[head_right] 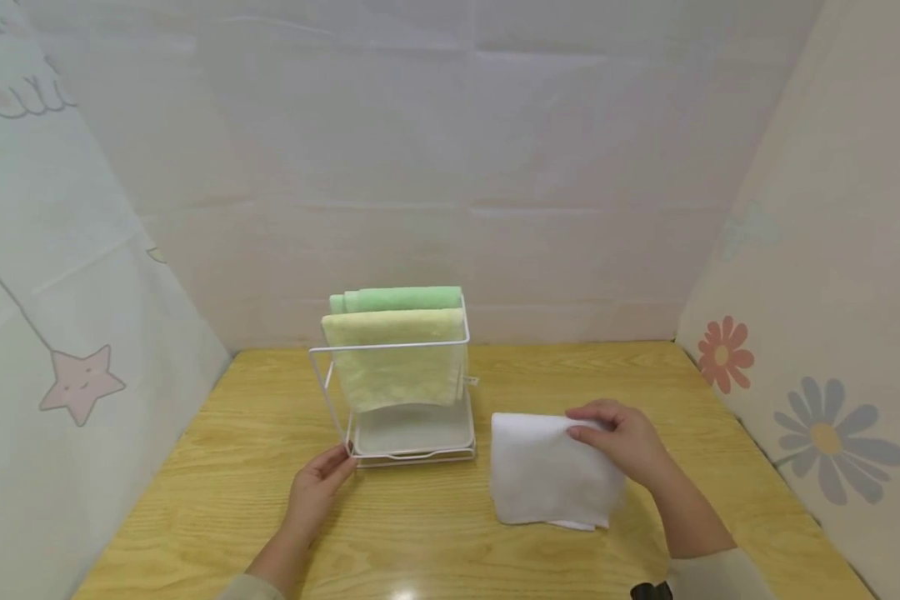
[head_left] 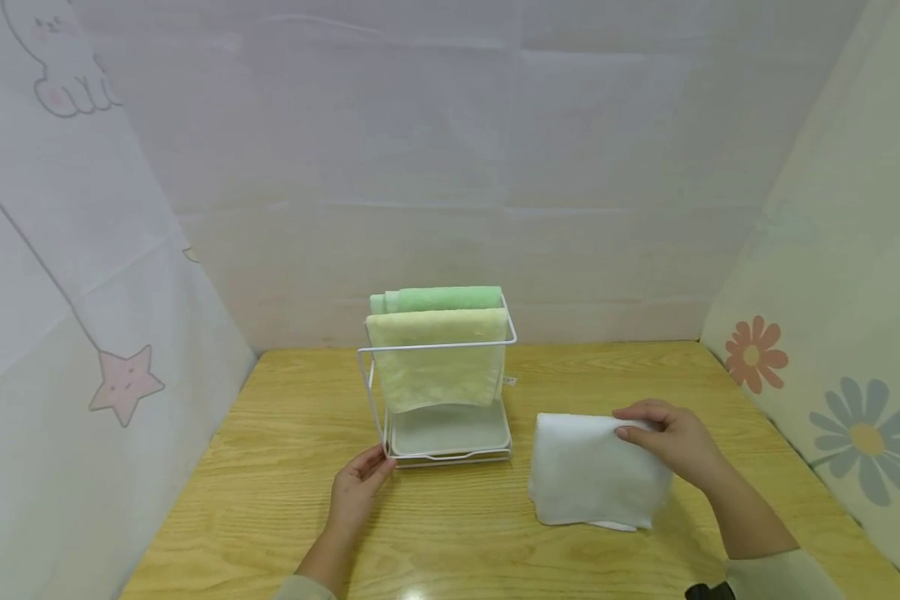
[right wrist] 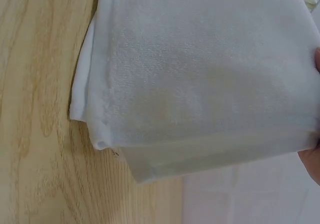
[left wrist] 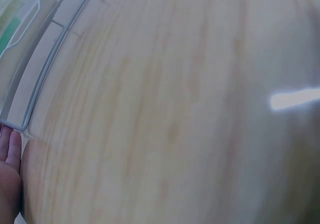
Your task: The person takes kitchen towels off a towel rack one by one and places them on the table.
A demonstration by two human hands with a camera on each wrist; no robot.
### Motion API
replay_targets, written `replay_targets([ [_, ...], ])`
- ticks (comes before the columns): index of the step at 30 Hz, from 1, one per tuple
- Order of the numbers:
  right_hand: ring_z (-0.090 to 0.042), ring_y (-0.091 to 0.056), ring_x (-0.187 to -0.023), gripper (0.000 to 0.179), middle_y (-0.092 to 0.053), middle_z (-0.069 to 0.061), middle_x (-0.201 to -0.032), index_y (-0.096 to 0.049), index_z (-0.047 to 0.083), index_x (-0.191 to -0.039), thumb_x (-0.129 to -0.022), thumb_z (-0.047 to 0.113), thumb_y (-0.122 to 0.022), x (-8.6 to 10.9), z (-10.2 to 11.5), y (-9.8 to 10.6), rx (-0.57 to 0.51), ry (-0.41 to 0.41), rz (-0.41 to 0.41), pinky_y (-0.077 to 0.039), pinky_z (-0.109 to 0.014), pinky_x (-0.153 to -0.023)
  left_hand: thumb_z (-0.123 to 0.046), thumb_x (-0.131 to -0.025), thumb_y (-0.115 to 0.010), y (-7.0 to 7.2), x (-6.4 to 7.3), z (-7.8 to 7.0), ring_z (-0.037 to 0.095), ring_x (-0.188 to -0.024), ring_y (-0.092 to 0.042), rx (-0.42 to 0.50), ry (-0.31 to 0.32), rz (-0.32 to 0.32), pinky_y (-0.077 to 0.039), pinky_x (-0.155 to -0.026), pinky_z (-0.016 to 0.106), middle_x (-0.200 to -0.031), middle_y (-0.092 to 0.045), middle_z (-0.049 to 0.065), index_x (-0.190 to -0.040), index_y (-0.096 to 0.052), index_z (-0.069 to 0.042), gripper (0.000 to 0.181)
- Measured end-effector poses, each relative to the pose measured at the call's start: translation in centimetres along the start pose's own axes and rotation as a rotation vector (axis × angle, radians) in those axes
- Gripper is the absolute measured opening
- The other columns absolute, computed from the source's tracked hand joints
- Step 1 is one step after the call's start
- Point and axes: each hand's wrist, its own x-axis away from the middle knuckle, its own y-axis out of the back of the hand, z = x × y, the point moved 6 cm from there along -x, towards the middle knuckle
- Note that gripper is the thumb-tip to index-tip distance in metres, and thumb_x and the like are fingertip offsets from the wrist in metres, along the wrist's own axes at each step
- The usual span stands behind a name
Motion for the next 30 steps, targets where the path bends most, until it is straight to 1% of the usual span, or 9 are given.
replay_targets([
  [3,-0.005,-0.06,-0.104,0.036,-0.069,-0.006,-0.119,-0.074,0.017,-0.113,-0.086,0.041,-0.074,-1.0,-0.6,-0.2,0.012,-0.011,0.008,-0.054,-0.019,-0.077,-0.01,-0.091,-0.07,-0.1,0.1,-0.1,0.011,-0.109,-0.065,0.006,0.011,0.002,-0.055,-0.088,0.015,-0.133,-0.059,0.025,-0.129,-0.058,0.006,0.043],
  [7,-0.026,-0.062,-0.11,0.041,-0.068,-0.009,-0.121,-0.073,0.015,-0.116,-0.086,0.043,-0.073,-2.4,-1.6,-0.7,0.002,-0.028,0.02,-0.055,-0.022,-0.078,-0.013,-0.092,-0.069,-0.1,0.2,-0.2,0.024,-0.118,-0.062,0.001,0.027,0.014,-0.055,-0.09,0.015,-0.135,-0.058,0.023,-0.131,-0.056,0.004,0.045],
  [9,-0.031,-0.061,-0.114,0.042,-0.068,-0.011,-0.123,-0.072,0.013,-0.117,-0.087,0.042,-0.073,-3.1,-2.0,-1.0,-0.008,-0.029,0.026,-0.055,-0.023,-0.08,-0.014,-0.092,-0.069,-0.1,0.2,-0.2,0.029,-0.121,-0.06,-0.002,0.025,0.018,-0.055,-0.091,0.016,-0.135,-0.058,0.023,-0.131,-0.056,0.004,0.045],
  [11,-0.033,-0.06,-0.116,0.043,-0.067,-0.013,-0.124,-0.071,0.011,-0.118,-0.087,0.042,-0.073,-3.6,-2.5,-1.5,-0.025,-0.034,0.033,-0.056,-0.025,-0.082,-0.014,-0.092,-0.069,-0.1,0.2,-0.2,0.031,-0.122,-0.06,-0.005,0.022,0.018,-0.055,-0.091,0.016,-0.135,-0.058,0.023,-0.131,-0.056,0.005,0.045],
  [14,-0.034,-0.059,-0.118,0.046,-0.066,-0.015,-0.126,-0.07,0.008,-0.119,-0.087,0.041,-0.073,-4.4,-3.1,-2.0,-0.051,-0.044,0.037,-0.056,-0.029,-0.085,-0.014,-0.091,-0.069,-0.1,0.2,-0.1,0.029,-0.121,-0.06,-0.005,0.027,0.016,-0.055,-0.091,0.017,-0.134,-0.059,0.022,-0.13,-0.057,0.004,0.044],
  [19,-0.037,-0.056,-0.122,0.047,-0.064,-0.017,-0.129,-0.068,0.005,-0.121,-0.088,0.039,-0.073,-5.2,-4.1,-2.8,-0.059,-0.072,0.032,-0.055,-0.043,-0.094,-0.015,-0.09,-0.07,-0.1,0.1,0.0,0.025,-0.119,-0.062,0.004,0.036,0.019,-0.055,-0.091,0.017,-0.134,-0.06,0.021,-0.13,-0.058,0.003,0.045],
  [22,-0.039,-0.055,-0.124,0.047,-0.063,-0.019,-0.13,-0.068,0.004,-0.122,-0.089,0.037,-0.072,-5.8,-4.7,-3.3,-0.055,-0.078,0.032,-0.052,-0.05,-0.099,-0.015,-0.09,-0.071,-0.1,0.1,0.0,0.024,-0.117,-0.063,0.0,0.027,0.013,-0.055,-0.091,0.017,-0.133,-0.06,0.022,-0.129,-0.058,0.004,0.045],
  [27,-0.041,-0.051,-0.128,0.045,-0.061,-0.02,-0.133,-0.066,0.005,-0.125,-0.09,0.034,-0.071,-6.9,-5.8,-4.1,-0.037,-0.089,0.042,-0.048,-0.054,-0.104,-0.014,-0.09,-0.071,0.0,0.1,0.0,0.029,-0.119,-0.062,-0.008,0.019,0.007,-0.056,-0.09,0.018,-0.132,-0.059,0.024,-0.128,-0.058,0.006,0.045],
  [30,-0.042,-0.05,-0.129,0.044,-0.06,-0.021,-0.134,-0.065,0.005,-0.126,-0.092,0.032,-0.07,-7.5,-6.4,-4.6,-0.018,-0.092,0.048,-0.046,-0.055,-0.105,-0.015,-0.09,-0.071,0.0,0.1,-0.1,0.03,-0.12,-0.061,-0.007,0.028,0.011,-0.055,-0.091,0.017,-0.133,-0.059,0.023,-0.129,-0.058,0.004,0.046],
])
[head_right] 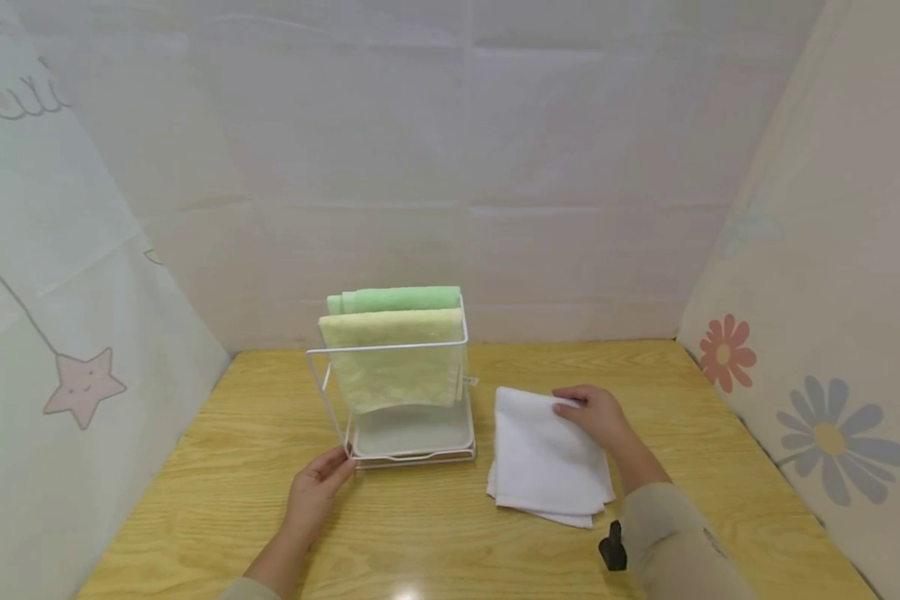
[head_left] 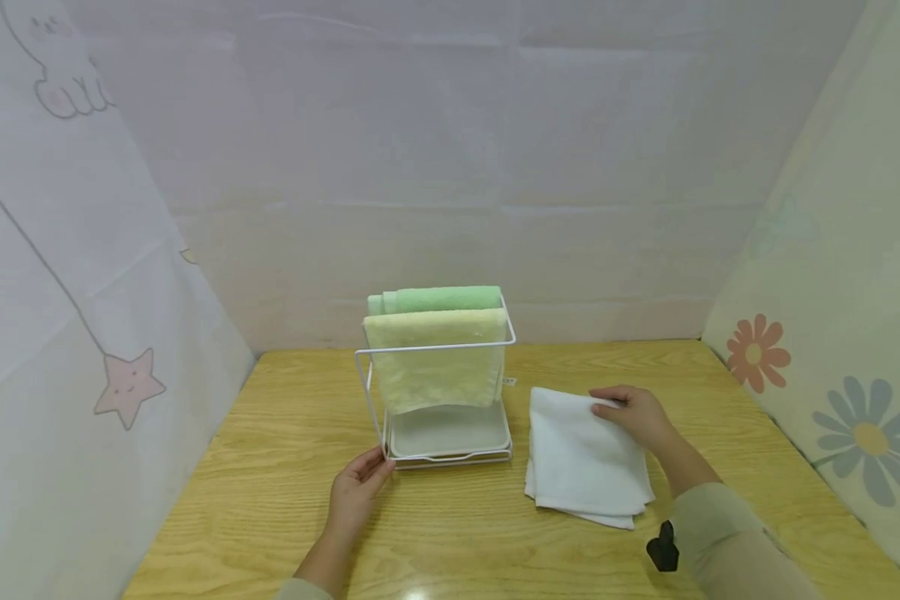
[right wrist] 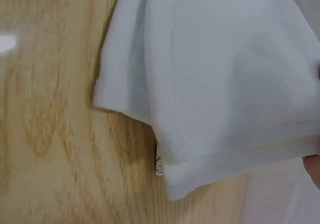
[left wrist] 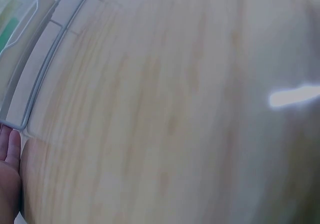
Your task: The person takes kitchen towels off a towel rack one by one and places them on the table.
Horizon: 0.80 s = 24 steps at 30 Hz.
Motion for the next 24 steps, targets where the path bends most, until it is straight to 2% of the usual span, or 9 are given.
replay_targets([
  [8,-0.044,-0.044,-0.133,0.044,-0.055,-0.023,-0.14,-0.062,0.004,-0.129,-0.093,0.03,-0.068,-0.9,-1.5,-0.7,0.004,-0.066,0.0,-0.04,-0.059,-0.11,-0.014,-0.091,-0.071,-0.1,-0.1,0.0,0.024,-0.117,-0.063,-0.002,-0.016,0.002,-0.056,-0.09,0.017,-0.132,-0.06,0.024,-0.128,-0.058,0.005,0.044],
  [14,-0.045,-0.043,-0.134,0.044,-0.056,-0.023,-0.138,-0.061,0.002,-0.129,-0.093,0.026,-0.068,-1.2,-2.2,-0.8,0.001,-0.066,-0.016,-0.037,-0.058,-0.112,-0.013,-0.089,-0.072,-0.1,0.0,0.1,0.019,-0.111,-0.066,0.01,-0.012,-0.005,-0.057,-0.089,0.018,-0.13,-0.061,0.025,-0.127,-0.059,0.006,0.044],
  [19,-0.044,-0.045,-0.133,0.044,-0.059,-0.022,-0.135,-0.06,0.0,-0.13,-0.093,0.023,-0.068,-1.2,-2.3,-1.1,-0.009,-0.065,-0.006,-0.038,-0.058,-0.112,-0.014,-0.09,-0.072,-0.1,0.0,0.0,0.021,-0.113,-0.065,0.007,-0.008,-0.01,-0.057,-0.089,0.018,-0.13,-0.061,0.024,-0.127,-0.059,0.005,0.044],
  [24,-0.047,-0.04,-0.135,0.045,-0.054,-0.025,-0.14,-0.059,0.001,-0.131,-0.094,0.024,-0.066,-1.2,-2.5,-1.3,0.022,-0.079,0.01,-0.034,-0.06,-0.113,-0.015,-0.09,-0.071,0.0,-0.1,0.0,0.024,-0.114,-0.065,0.0,-0.009,-0.012,-0.056,-0.089,0.018,-0.13,-0.061,0.024,-0.127,-0.059,0.005,0.044],
])
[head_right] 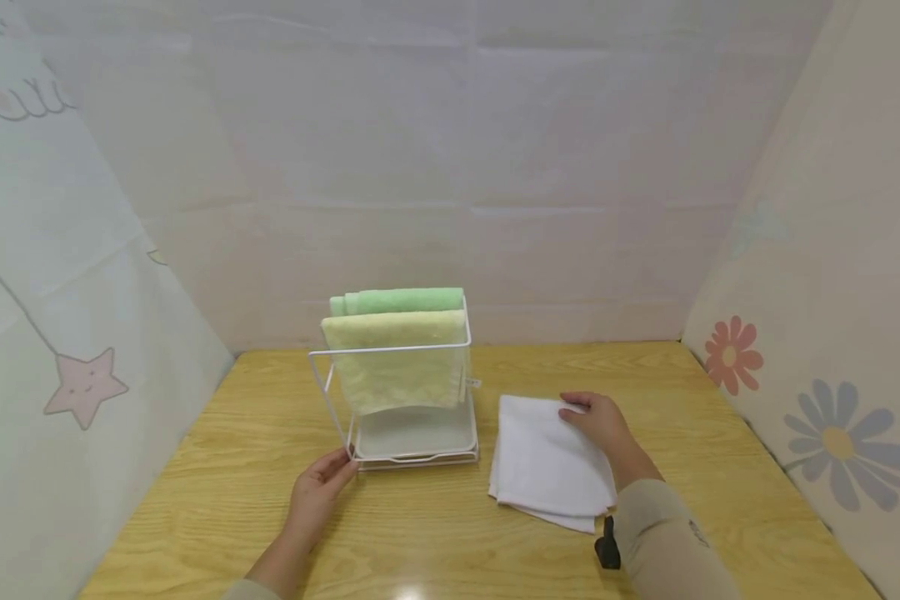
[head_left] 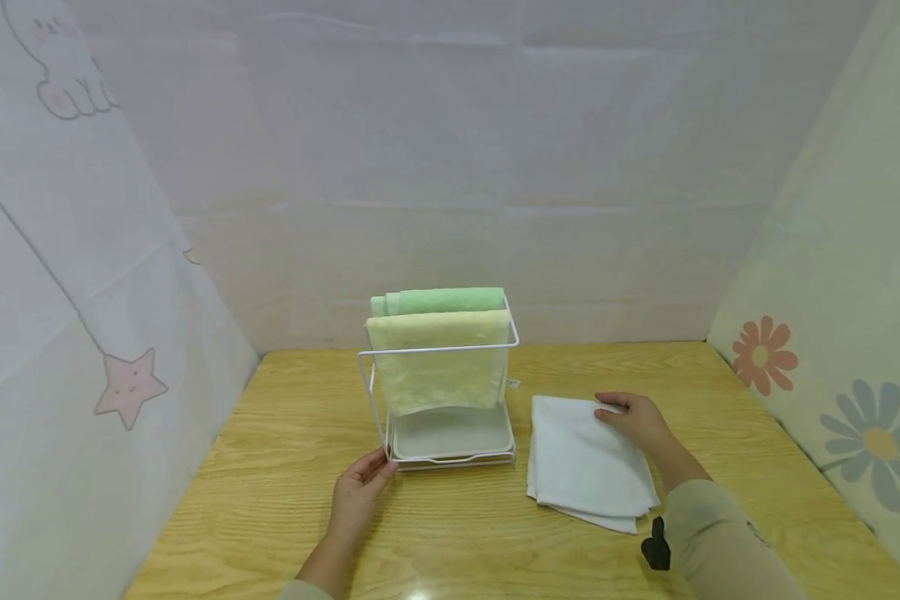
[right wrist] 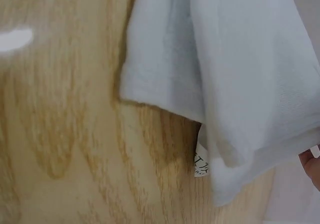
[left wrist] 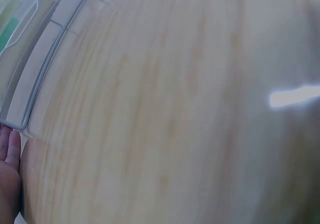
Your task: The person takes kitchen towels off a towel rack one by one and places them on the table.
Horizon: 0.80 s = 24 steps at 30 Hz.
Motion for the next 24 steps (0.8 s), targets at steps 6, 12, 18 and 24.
replay_targets([
  [6,-0.05,-0.035,-0.137,0.045,-0.049,-0.027,-0.143,-0.059,0.003,-0.131,-0.094,0.028,-0.066,-0.3,-1.3,-0.3,0.04,-0.015,0.011,-0.028,-0.063,-0.115,-0.015,-0.089,-0.072,0.0,-0.2,0.2,0.031,-0.12,-0.061,-0.005,0.007,-0.002,-0.056,-0.09,0.018,-0.131,-0.061,0.022,-0.128,-0.059,0.003,0.044],
  [12,-0.05,-0.038,-0.135,0.043,-0.05,-0.028,-0.142,-0.059,0.002,-0.131,-0.096,0.027,-0.063,-0.3,-2.5,-0.9,0.077,-0.029,0.01,-0.029,-0.062,-0.115,-0.015,-0.089,-0.072,0.0,-0.1,0.2,0.032,-0.119,-0.062,-0.012,0.006,-0.01,-0.057,-0.09,0.019,-0.13,-0.061,0.024,-0.127,-0.059,0.004,0.044],
  [18,-0.048,-0.035,-0.138,0.047,-0.046,-0.026,-0.146,-0.053,0.001,-0.137,-0.1,0.028,-0.057,-0.1,-3.2,-1.7,0.061,-0.069,0.017,-0.027,-0.06,-0.117,-0.016,-0.09,-0.072,0.0,0.0,0.2,0.032,-0.121,-0.061,-0.013,0.013,-0.002,-0.056,-0.091,0.019,-0.132,-0.061,0.022,-0.128,-0.059,0.003,0.045],
  [24,-0.05,-0.021,-0.144,0.057,-0.031,-0.026,-0.155,-0.039,0.005,-0.148,-0.101,0.035,-0.052,0.6,-2.6,-2.1,0.092,-0.062,0.047,-0.019,-0.065,-0.118,-0.017,-0.09,-0.071,0.0,0.1,0.0,0.033,-0.121,-0.06,-0.014,0.024,-0.006,-0.056,-0.091,0.019,-0.132,-0.061,0.022,-0.128,-0.059,0.003,0.044],
])
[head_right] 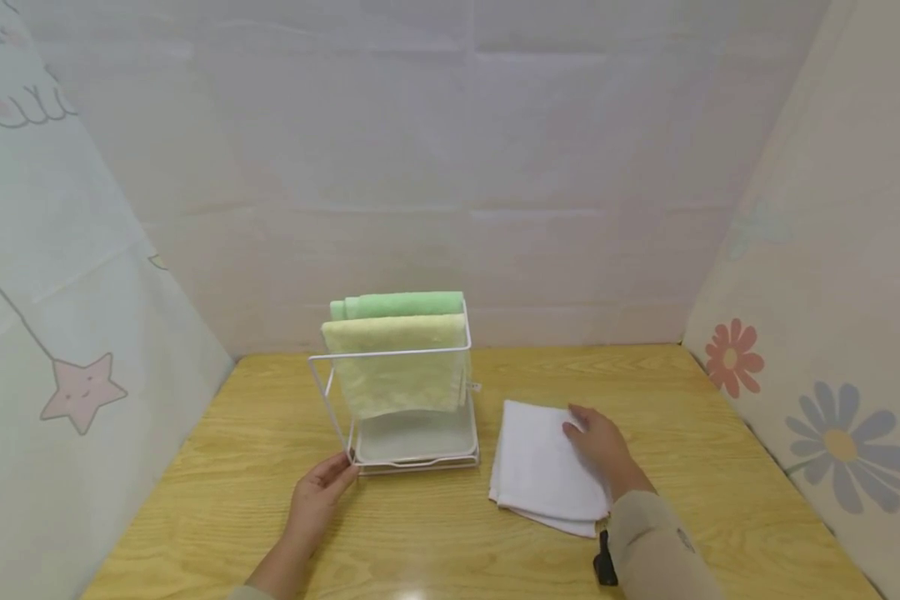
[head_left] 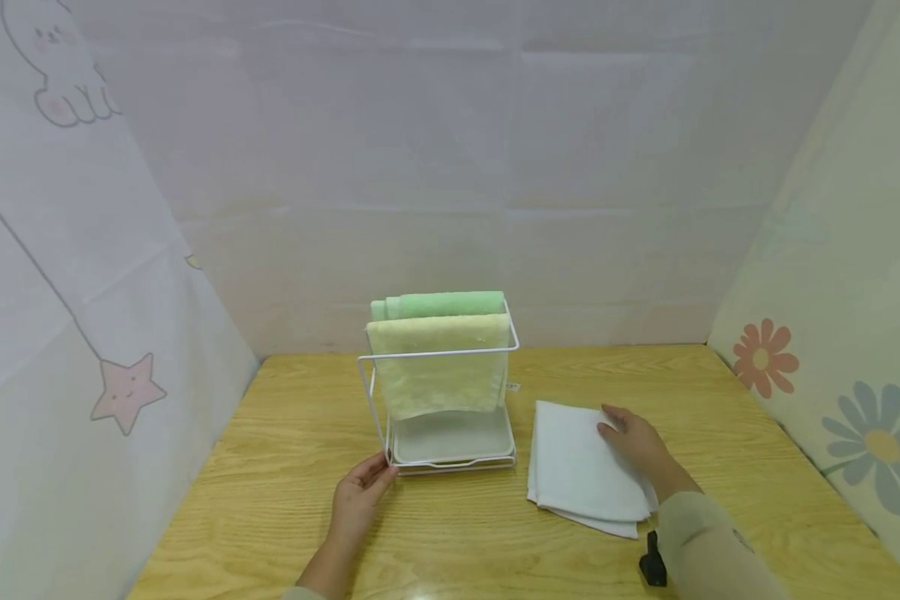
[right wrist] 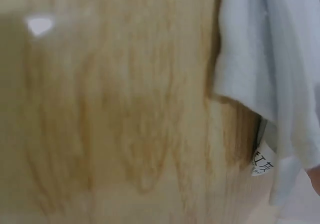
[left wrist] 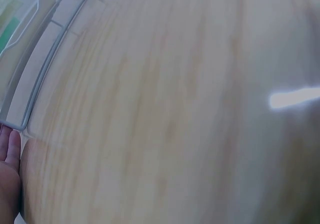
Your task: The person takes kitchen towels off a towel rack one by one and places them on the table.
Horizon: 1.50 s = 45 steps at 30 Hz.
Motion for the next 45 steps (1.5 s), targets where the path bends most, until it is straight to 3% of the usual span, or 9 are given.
replay_targets([
  [4,-0.053,-0.015,-0.144,0.062,-0.026,-0.03,-0.156,-0.035,0.001,-0.149,-0.101,0.034,-0.054,0.7,1.3,-0.1,0.043,0.097,-0.039,-0.016,-0.07,-0.116,-0.017,-0.09,-0.072,0.0,0.1,-0.2,0.034,-0.121,-0.06,-0.004,-0.009,-0.008,-0.056,-0.091,0.019,-0.131,-0.061,0.023,-0.127,-0.059,0.004,0.045],
  [8,-0.056,-0.015,-0.142,0.065,-0.024,-0.035,-0.154,-0.033,-0.004,-0.148,-0.1,0.034,-0.054,2.0,2.6,-0.8,0.128,0.181,-0.099,-0.016,-0.072,-0.115,-0.017,-0.089,-0.073,0.1,0.2,-0.3,0.026,-0.115,-0.064,-0.008,-0.026,-0.013,-0.056,-0.088,0.017,-0.129,-0.062,0.024,-0.126,-0.059,0.005,0.045],
  [13,-0.057,-0.017,-0.141,0.063,-0.024,-0.037,-0.153,-0.034,-0.006,-0.147,-0.101,0.034,-0.051,4.3,4.4,-2.7,0.268,0.197,-0.124,-0.018,-0.074,-0.112,-0.015,-0.088,-0.073,0.2,0.2,-0.3,0.018,-0.109,-0.066,-0.002,-0.035,-0.016,-0.056,-0.087,0.015,-0.128,-0.062,0.024,-0.126,-0.059,0.006,0.045],
  [17,-0.056,-0.017,-0.142,0.063,-0.024,-0.035,-0.154,-0.035,-0.005,-0.147,-0.101,0.035,-0.052,6.1,6.2,-4.2,0.322,0.203,-0.12,-0.021,-0.075,-0.111,-0.017,-0.089,-0.073,0.1,0.0,-0.1,0.025,-0.114,-0.065,-0.005,-0.016,-0.015,-0.056,-0.088,0.017,-0.129,-0.062,0.023,-0.126,-0.059,0.004,0.045],
  [24,-0.053,-0.015,-0.145,0.065,-0.021,-0.032,-0.157,-0.031,-0.002,-0.15,-0.101,0.037,-0.05,8.5,8.6,-7.1,0.31,0.226,-0.051,-0.02,-0.073,-0.113,-0.016,-0.091,-0.071,0.1,0.1,-0.3,0.025,-0.115,-0.064,-0.013,-0.013,-0.011,-0.056,-0.087,0.015,-0.13,-0.061,0.024,-0.127,-0.058,0.006,0.044],
  [32,-0.051,-0.014,-0.146,0.067,-0.02,-0.028,-0.159,-0.03,0.001,-0.151,-0.101,0.042,-0.049,10.3,9.9,-9.8,0.278,0.22,0.033,-0.018,-0.073,-0.114,-0.013,-0.091,-0.071,0.0,0.1,-0.3,0.016,-0.11,-0.066,-0.003,-0.017,-0.018,-0.055,-0.087,0.013,-0.13,-0.061,0.024,-0.127,-0.058,0.006,0.043],
  [40,-0.052,-0.018,-0.145,0.066,-0.025,-0.027,-0.158,-0.034,0.003,-0.151,-0.101,0.043,-0.05,10.9,9.8,-10.3,0.262,0.193,0.086,-0.016,-0.076,-0.112,-0.012,-0.09,-0.071,-0.1,0.1,-0.3,0.023,-0.112,-0.065,-0.011,-0.023,-0.023,-0.056,-0.087,0.014,-0.129,-0.062,0.024,-0.126,-0.059,0.006,0.041],
  [45,-0.052,-0.018,-0.145,0.066,-0.026,-0.025,-0.158,-0.035,0.004,-0.15,-0.101,0.044,-0.049,10.3,9.0,-9.9,0.276,0.213,0.087,-0.015,-0.076,-0.113,-0.013,-0.09,-0.071,0.0,0.1,-0.4,0.02,-0.112,-0.066,-0.005,-0.027,-0.016,-0.055,-0.087,0.014,-0.13,-0.061,0.025,-0.127,-0.059,0.006,0.042],
])
